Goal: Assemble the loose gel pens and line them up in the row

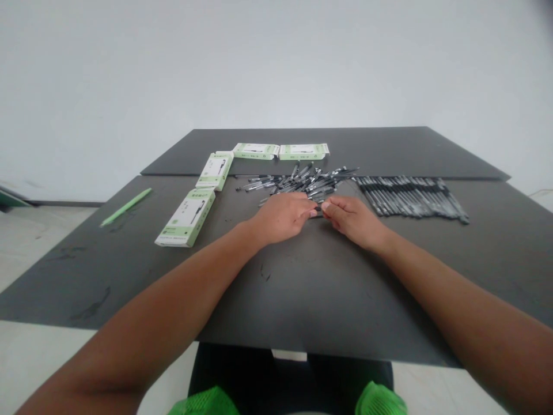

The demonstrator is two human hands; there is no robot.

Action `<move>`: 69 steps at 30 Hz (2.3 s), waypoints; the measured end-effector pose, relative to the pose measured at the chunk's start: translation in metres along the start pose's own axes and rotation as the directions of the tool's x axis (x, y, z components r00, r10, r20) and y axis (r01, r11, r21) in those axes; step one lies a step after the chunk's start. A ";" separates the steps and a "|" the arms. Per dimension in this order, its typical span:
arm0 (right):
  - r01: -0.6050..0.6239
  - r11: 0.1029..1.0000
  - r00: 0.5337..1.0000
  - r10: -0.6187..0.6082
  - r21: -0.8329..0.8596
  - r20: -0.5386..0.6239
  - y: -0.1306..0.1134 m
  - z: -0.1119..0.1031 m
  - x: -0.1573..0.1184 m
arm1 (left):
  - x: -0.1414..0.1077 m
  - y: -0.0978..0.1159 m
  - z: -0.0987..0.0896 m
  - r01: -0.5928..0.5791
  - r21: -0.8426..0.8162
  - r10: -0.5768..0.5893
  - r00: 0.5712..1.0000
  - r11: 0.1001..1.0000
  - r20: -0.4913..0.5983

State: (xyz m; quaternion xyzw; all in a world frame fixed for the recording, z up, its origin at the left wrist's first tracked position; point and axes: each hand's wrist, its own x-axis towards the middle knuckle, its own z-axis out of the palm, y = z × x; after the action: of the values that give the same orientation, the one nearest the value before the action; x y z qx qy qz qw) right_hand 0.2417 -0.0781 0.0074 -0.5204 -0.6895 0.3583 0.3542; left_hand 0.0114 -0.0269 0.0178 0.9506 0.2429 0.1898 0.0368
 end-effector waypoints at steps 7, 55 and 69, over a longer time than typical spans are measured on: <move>-0.143 0.964 0.989 0.149 0.225 -0.009 0.003 0.008 0.003 | 0.001 0.006 -0.002 0.033 0.063 -0.033 0.999 0.997 -0.007; 0.054 0.996 0.994 -0.060 -0.064 -0.092 -0.003 0.002 -0.006 | -0.001 0.000 0.002 0.028 -0.046 -0.028 1.000 0.999 -0.007; 0.095 0.993 0.977 -0.081 0.064 -0.199 0.010 0.009 -0.002 | -0.001 -0.004 0.004 0.037 -0.066 -0.039 0.999 0.997 -0.020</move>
State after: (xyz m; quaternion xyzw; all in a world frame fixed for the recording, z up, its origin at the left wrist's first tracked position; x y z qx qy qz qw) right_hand 0.2393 -0.0787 -0.0056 -0.5087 -0.6601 0.3143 0.4546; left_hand 0.0105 -0.0237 0.0134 0.9421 0.2550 0.2068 0.0690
